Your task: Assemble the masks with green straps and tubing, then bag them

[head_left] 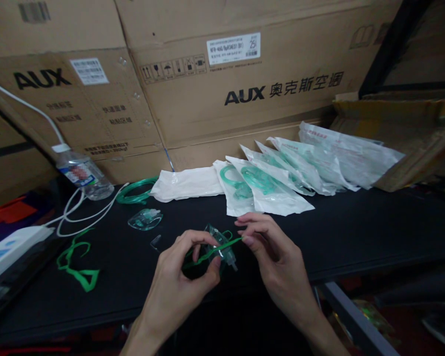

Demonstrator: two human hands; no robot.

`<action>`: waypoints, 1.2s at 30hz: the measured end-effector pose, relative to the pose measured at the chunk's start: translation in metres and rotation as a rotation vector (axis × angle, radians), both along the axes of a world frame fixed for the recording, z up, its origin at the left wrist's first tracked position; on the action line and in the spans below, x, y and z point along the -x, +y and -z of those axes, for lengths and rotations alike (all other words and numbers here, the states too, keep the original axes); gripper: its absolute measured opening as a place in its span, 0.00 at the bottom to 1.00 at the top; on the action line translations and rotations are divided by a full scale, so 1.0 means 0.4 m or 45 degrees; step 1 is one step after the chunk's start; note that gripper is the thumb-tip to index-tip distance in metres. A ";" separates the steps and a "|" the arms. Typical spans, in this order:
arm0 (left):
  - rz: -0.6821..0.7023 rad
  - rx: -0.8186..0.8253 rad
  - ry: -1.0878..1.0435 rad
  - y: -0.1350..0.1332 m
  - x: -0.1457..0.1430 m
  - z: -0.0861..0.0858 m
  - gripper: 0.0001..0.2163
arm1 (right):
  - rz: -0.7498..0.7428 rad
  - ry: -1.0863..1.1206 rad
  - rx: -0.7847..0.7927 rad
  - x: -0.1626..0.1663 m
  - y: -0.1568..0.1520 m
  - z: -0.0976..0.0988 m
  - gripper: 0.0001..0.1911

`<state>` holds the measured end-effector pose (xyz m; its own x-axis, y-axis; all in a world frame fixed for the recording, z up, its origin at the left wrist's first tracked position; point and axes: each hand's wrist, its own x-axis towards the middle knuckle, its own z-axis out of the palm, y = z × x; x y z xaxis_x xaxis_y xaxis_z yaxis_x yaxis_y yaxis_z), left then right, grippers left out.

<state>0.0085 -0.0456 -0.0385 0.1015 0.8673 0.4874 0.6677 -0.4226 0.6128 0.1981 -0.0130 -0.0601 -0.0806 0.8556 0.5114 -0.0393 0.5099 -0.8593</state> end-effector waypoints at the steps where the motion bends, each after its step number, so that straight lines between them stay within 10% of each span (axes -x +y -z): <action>1: 0.014 -0.009 -0.002 0.000 0.000 0.000 0.05 | -0.045 -0.029 -0.003 -0.001 0.000 0.001 0.07; 13: 0.098 -0.017 -0.201 -0.003 0.008 0.028 0.25 | -0.108 -0.261 0.042 0.000 0.003 -0.009 0.11; 29: -0.100 -0.113 -0.054 0.005 0.042 -0.020 0.07 | -0.464 -0.036 0.304 -0.011 -0.006 -0.007 0.13; 36: 0.006 -0.024 0.243 0.078 0.085 -0.039 0.08 | -0.455 -0.317 0.047 -0.030 -0.023 -0.020 0.22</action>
